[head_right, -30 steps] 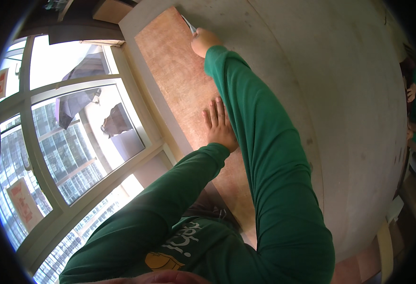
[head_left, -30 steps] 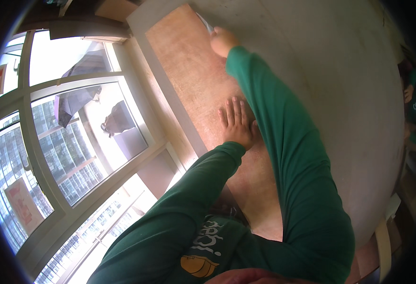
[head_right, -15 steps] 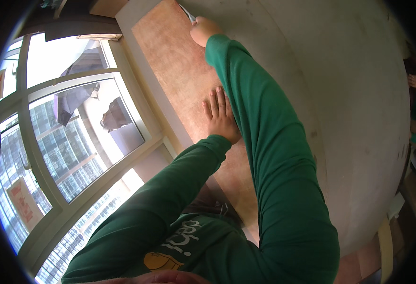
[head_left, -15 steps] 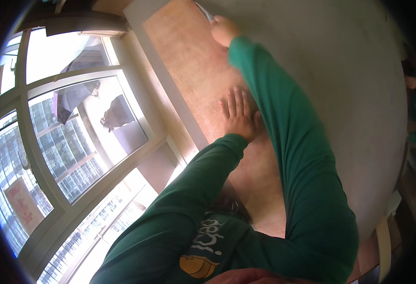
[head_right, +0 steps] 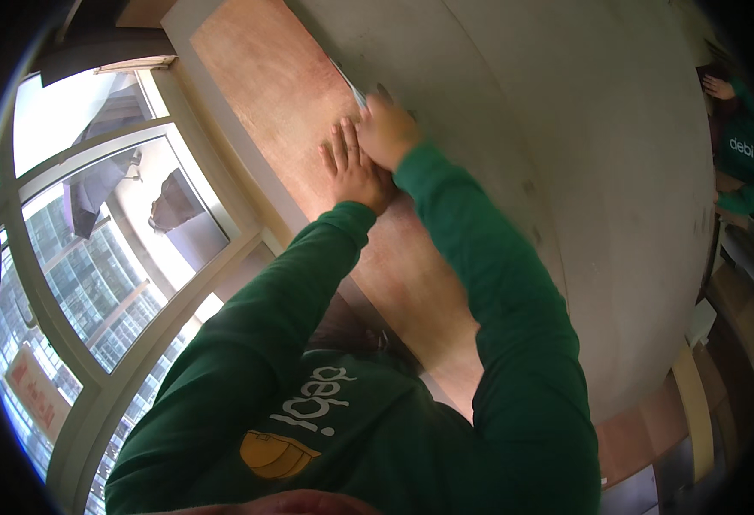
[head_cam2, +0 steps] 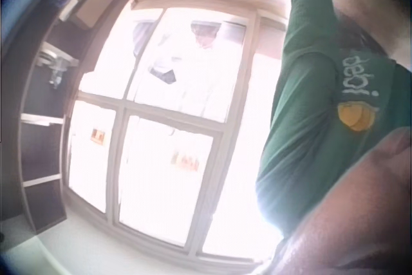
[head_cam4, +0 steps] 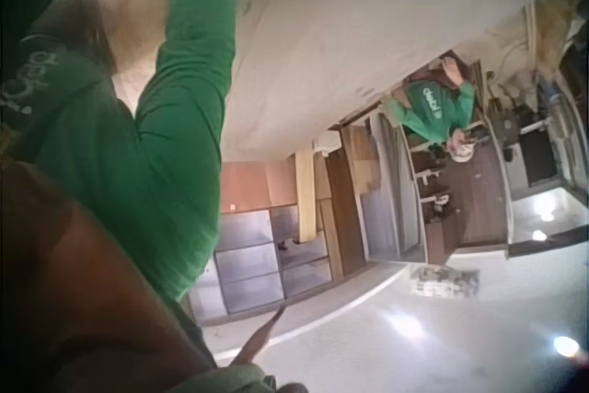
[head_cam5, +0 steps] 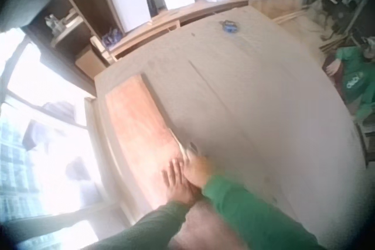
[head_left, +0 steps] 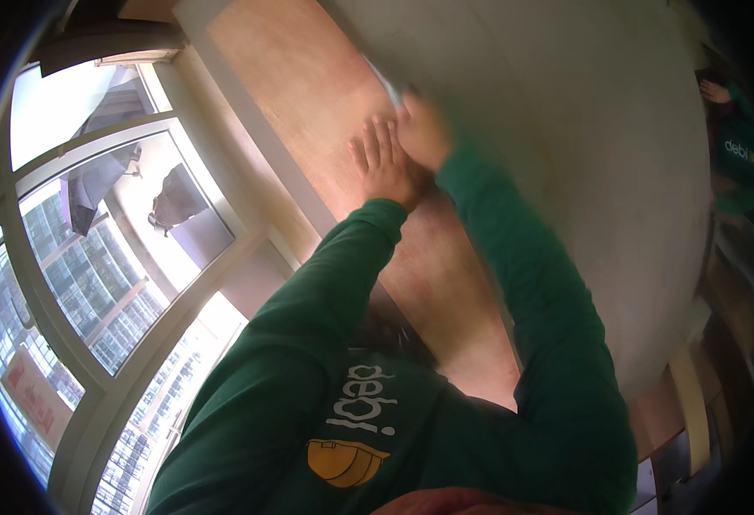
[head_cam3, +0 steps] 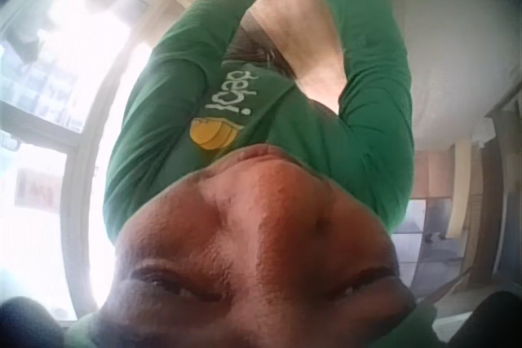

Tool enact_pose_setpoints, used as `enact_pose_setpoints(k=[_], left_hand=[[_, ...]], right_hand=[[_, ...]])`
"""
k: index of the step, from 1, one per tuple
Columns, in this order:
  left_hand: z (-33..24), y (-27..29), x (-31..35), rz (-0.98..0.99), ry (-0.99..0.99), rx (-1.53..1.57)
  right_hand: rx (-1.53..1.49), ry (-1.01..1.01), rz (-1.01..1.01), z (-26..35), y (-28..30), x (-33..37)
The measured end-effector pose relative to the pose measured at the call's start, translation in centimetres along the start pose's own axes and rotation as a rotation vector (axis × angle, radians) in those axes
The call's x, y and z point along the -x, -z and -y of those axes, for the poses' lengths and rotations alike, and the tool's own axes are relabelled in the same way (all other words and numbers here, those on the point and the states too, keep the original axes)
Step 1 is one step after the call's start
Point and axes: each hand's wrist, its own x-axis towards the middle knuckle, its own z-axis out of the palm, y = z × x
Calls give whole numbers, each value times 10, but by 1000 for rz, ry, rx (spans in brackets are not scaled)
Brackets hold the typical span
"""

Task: The person places a wooden panel onto a large gray sheet, uses a tape measure and pencil to mark the gray sheet, and then scores the gray sheet using a utility knife while holding the wooden panel as a guide.

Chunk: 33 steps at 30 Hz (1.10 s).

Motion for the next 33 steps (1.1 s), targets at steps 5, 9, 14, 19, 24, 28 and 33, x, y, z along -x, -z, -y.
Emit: enact_pose_setpoints(k=[5,9,14,19,24,28,33], left_hand=[[1,-3,-3,-33,-16,0],[1,-3,-1,-18,-11,-40],[0,-2,0,15,13,-42],[-2,0,-3,28,2,-19],[-2,0,-4,40,-8,-51],[0,1,-1,18,-11,-16],[2,4,0,37,-10,4]], right_hand=[[-108,-16,24,-77,8,201],[-97,-249,159,-80,61,303],[-300,-431,176,-42,87,209],[-286,-22,-98,-18,28,-17],[-213,156,-246,50,10,-157],[-150,130,-157,80,3,-200],[-67,66,-55,91,-4,-218]])
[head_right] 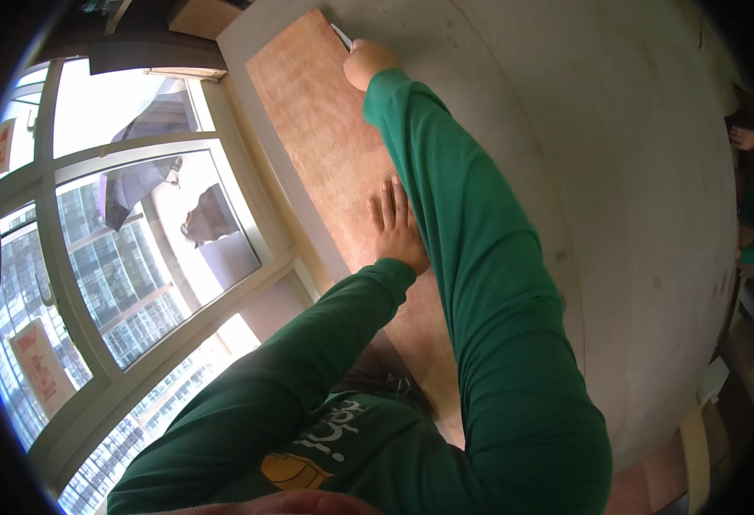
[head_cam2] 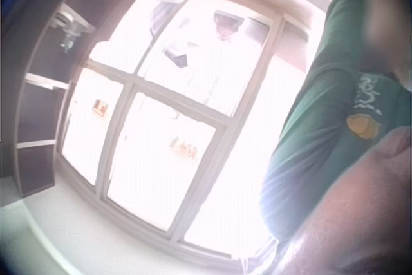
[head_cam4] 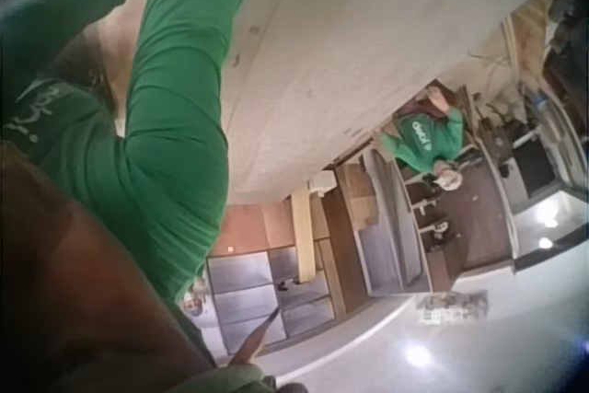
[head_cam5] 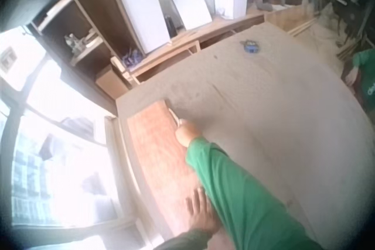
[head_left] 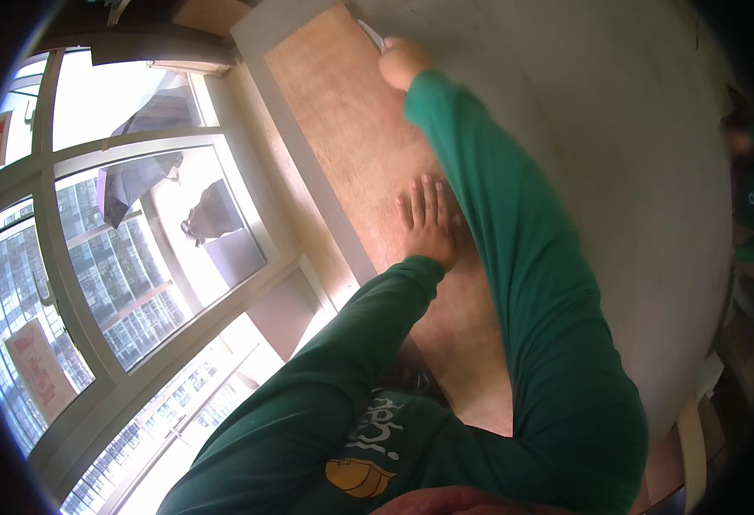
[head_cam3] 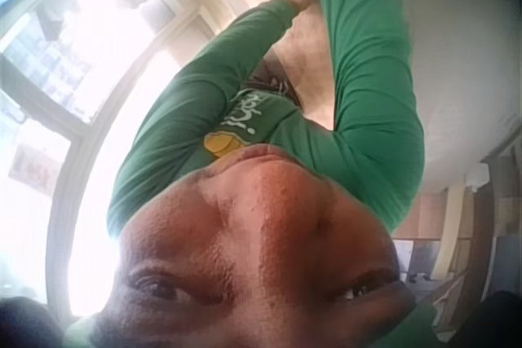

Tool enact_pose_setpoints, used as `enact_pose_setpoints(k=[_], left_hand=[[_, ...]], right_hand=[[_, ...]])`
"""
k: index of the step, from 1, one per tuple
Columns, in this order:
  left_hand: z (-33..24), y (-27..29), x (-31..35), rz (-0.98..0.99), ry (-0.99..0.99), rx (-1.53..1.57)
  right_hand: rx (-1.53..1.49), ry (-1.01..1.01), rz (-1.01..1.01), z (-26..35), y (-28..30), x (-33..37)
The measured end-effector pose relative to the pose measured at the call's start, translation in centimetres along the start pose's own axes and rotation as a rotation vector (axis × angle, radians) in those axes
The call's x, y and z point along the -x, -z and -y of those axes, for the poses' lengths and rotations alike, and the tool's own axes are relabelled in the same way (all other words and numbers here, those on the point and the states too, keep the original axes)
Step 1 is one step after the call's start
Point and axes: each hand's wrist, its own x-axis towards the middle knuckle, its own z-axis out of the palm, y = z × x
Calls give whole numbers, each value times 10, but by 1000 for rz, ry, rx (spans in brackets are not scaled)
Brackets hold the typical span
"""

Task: The person places a wooden panel onto a large gray sheet, uses a tape measure and pencil to mark the gray sheet, and then scores the gray sheet using a utility knife while holding the wooden panel as a guide.

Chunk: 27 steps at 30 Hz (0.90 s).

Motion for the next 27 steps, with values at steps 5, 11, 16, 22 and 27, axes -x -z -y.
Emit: enact_pose_setpoints(k=[5,11,16,22,27], left_hand=[[-1,1,-1,-1,-15,29],[0,1,-2,1,-19,31],[1,2,-1,15,-15,22],[0,1,0,16,-4,49],[3,-7,-2,12,-28,-8]], right_hand=[[-39,36,-25,-14,-6,-6],[-103,37,-46,-10,-6,-5],[-75,33,-20,-4,-4,0],[-5,5,44,0,-2,3],[-17,-42,47,7,6,12]])
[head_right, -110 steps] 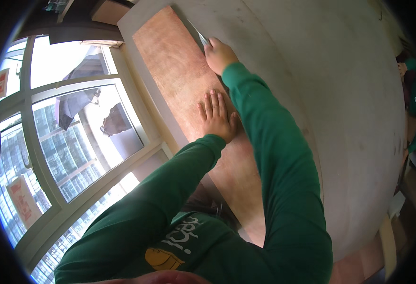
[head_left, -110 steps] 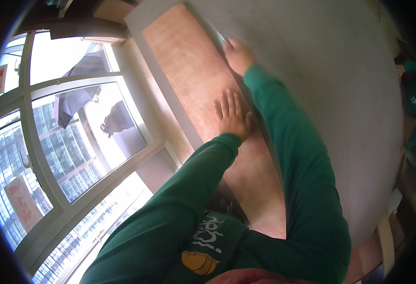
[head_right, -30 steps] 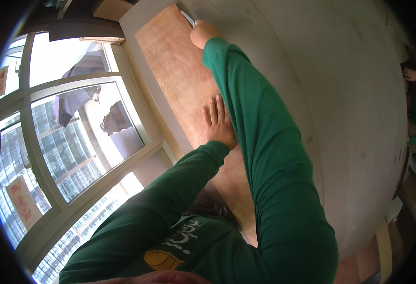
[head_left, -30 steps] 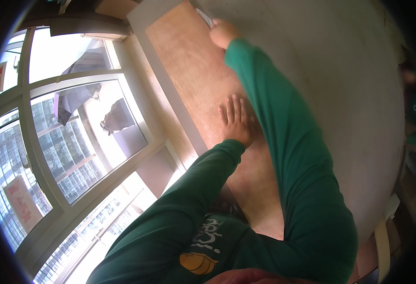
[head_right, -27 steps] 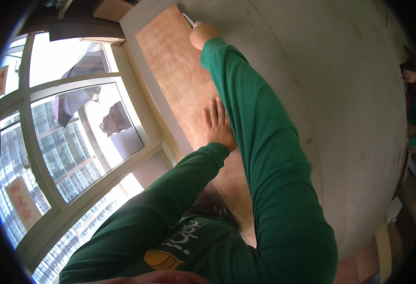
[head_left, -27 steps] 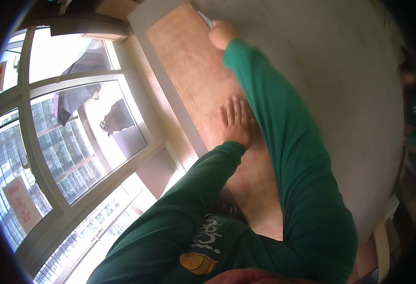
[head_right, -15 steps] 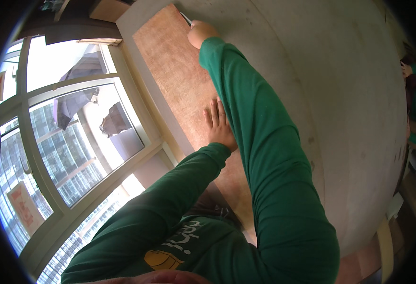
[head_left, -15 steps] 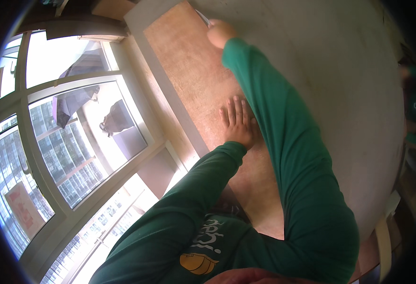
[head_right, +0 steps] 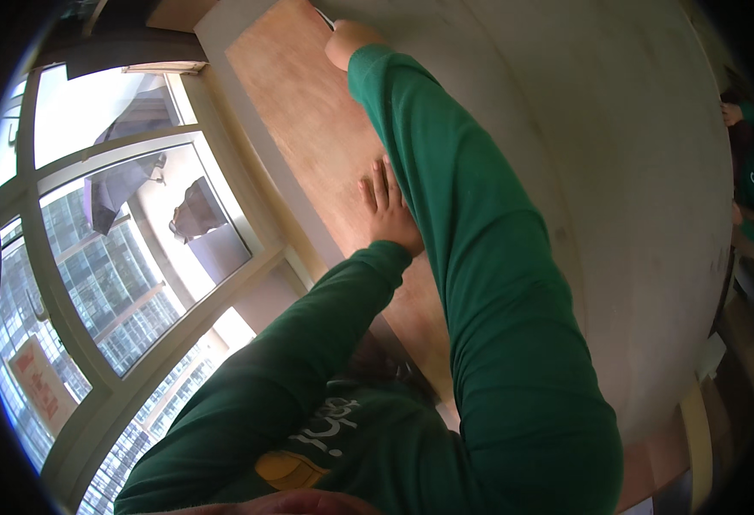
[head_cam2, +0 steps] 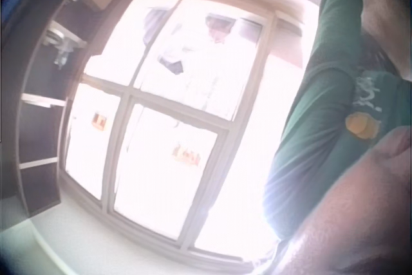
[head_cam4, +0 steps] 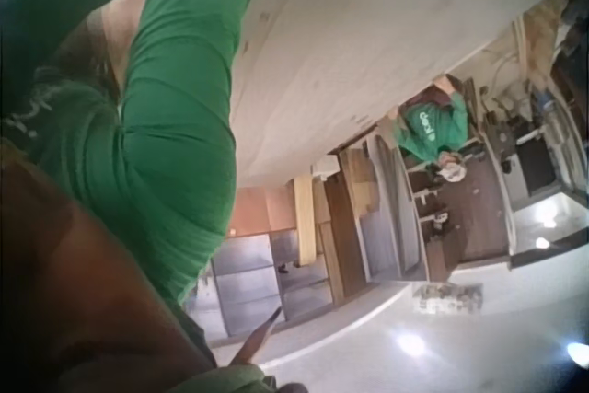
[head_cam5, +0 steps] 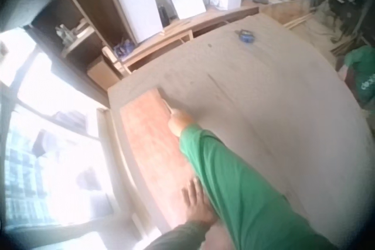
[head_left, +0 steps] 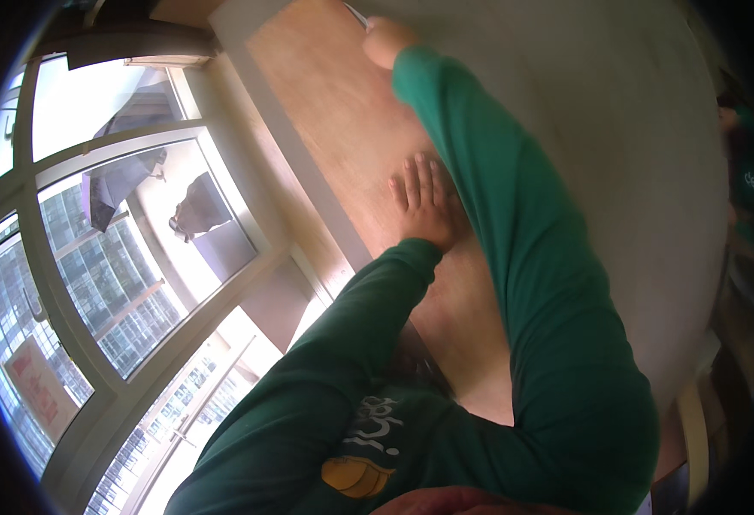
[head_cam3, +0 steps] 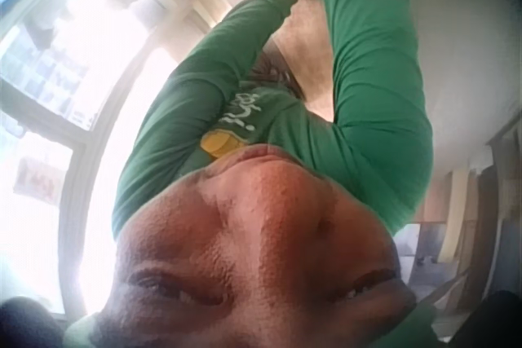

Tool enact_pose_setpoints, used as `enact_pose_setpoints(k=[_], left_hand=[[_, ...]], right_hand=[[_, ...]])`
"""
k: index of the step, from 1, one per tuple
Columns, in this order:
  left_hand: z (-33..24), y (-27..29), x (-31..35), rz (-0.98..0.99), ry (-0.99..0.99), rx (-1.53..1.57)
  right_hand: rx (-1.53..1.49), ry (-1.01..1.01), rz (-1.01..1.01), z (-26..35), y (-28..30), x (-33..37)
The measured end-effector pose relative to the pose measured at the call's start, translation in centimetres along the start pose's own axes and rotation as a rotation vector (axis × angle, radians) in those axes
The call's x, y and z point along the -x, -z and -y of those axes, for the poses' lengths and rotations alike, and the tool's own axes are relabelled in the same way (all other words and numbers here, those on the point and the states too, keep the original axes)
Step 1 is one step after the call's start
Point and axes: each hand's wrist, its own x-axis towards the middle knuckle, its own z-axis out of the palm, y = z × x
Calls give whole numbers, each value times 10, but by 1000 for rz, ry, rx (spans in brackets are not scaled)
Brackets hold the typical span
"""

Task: The person places a wooden panel onto a large gray sheet, uses a tape measure and pencil to mark the gray sheet, and then scores the gray sheet using a utility knife while holding the wooden panel as a guide.

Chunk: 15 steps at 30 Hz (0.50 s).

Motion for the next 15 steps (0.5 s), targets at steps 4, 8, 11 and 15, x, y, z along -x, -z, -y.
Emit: enact_pose_setpoints(k=[4,8,11,15], left_hand=[[1,-9,-2,-58,1,-42],[2,3,0,-47,39,42],[1,-6,0,-94,24,0],[-3,-2,5,-56,27,0]], right_hand=[[127,67,1,-34,1,58],[51,48,-3,-79,2,173],[71,17,-141,-128,1,296],[160,-283,137,-168,36,495]])
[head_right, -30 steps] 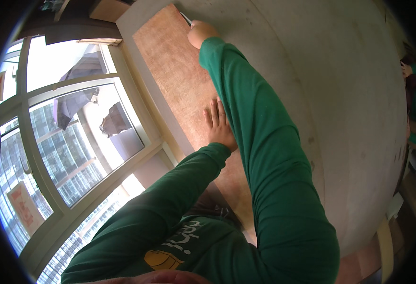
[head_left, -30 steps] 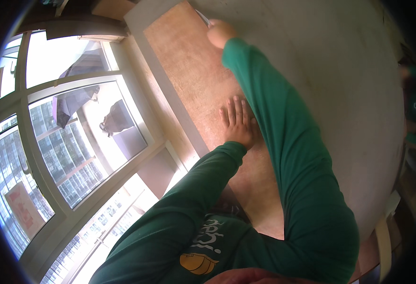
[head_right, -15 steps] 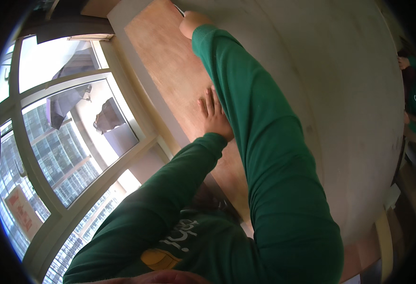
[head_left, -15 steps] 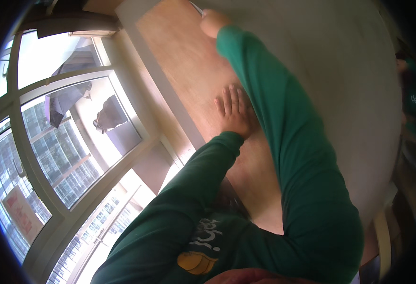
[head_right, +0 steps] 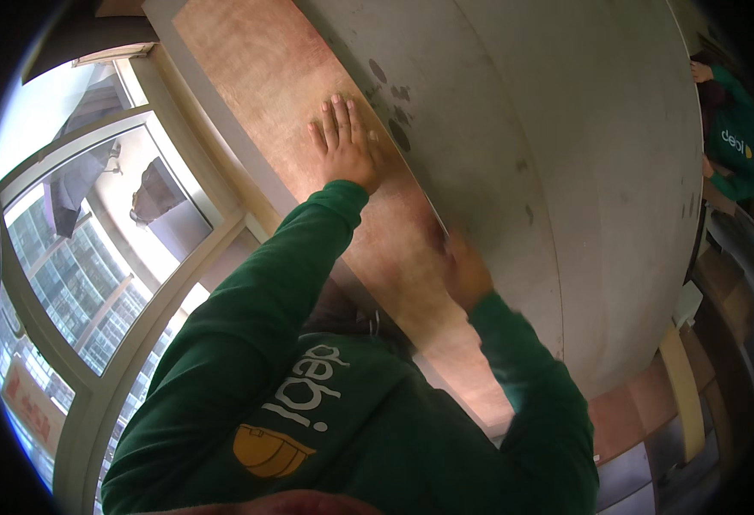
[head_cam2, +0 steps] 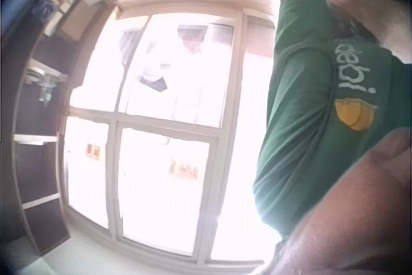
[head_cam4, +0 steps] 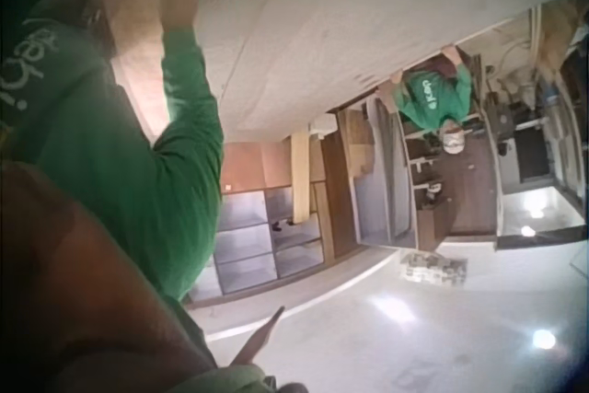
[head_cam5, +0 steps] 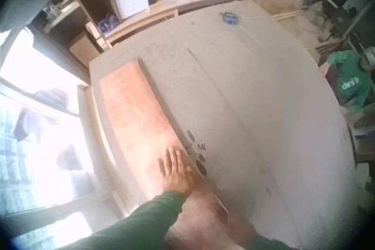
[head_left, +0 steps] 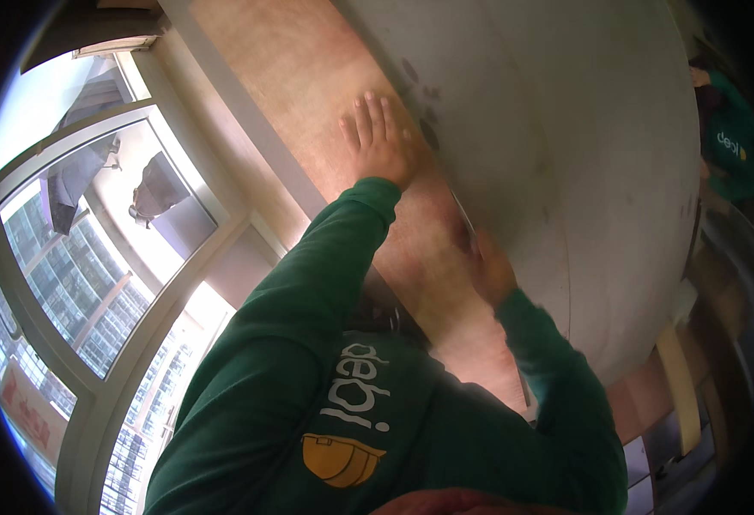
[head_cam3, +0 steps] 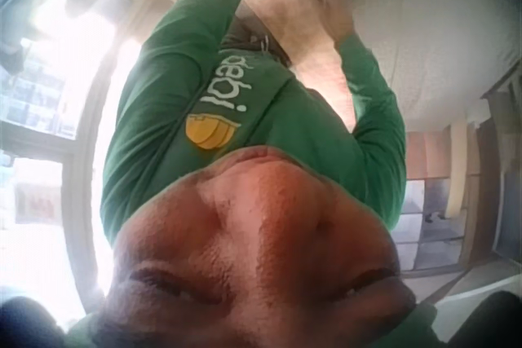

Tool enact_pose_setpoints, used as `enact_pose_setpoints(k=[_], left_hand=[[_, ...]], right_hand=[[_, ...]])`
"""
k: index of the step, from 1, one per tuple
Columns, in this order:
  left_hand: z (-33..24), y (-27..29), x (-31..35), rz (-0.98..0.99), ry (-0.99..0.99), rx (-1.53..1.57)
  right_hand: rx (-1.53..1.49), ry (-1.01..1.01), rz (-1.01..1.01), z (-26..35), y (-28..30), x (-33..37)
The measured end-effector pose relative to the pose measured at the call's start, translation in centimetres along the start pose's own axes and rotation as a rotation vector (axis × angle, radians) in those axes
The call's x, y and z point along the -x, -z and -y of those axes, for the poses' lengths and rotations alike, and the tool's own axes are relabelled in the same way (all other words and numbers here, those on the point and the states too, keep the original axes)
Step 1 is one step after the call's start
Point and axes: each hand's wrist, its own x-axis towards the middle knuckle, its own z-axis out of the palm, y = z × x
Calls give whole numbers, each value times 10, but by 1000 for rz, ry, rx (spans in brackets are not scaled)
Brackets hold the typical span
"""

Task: The person places a wooden panel onto a large gray sheet, uses a tape measure and pencil to mark the gray sheet, and then scores the gray sheet using a utility knife while holding the wooden panel as a guide.

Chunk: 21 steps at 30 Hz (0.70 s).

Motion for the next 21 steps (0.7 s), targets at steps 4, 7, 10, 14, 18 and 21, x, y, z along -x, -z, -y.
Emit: enact_pose_setpoints(k=[4,7,10,14,18,21], left_hand=[[0,0,0,11,10,-37],[2,0,-2,-5,10,-35],[-2,0,-7,37,22,7],[-3,1,-5,27,-14,-45],[-6,7,-5,59,0,-31],[-3,9,-3,71,1,-32]], right_hand=[[-67,-134,60,-13,40,53],[-227,-36,-20,35,66,-25],[-639,43,-47,92,61,-144],[-457,537,-328,176,52,-300],[-251,310,-346,257,56,-393],[-285,292,-203,284,66,-420]])
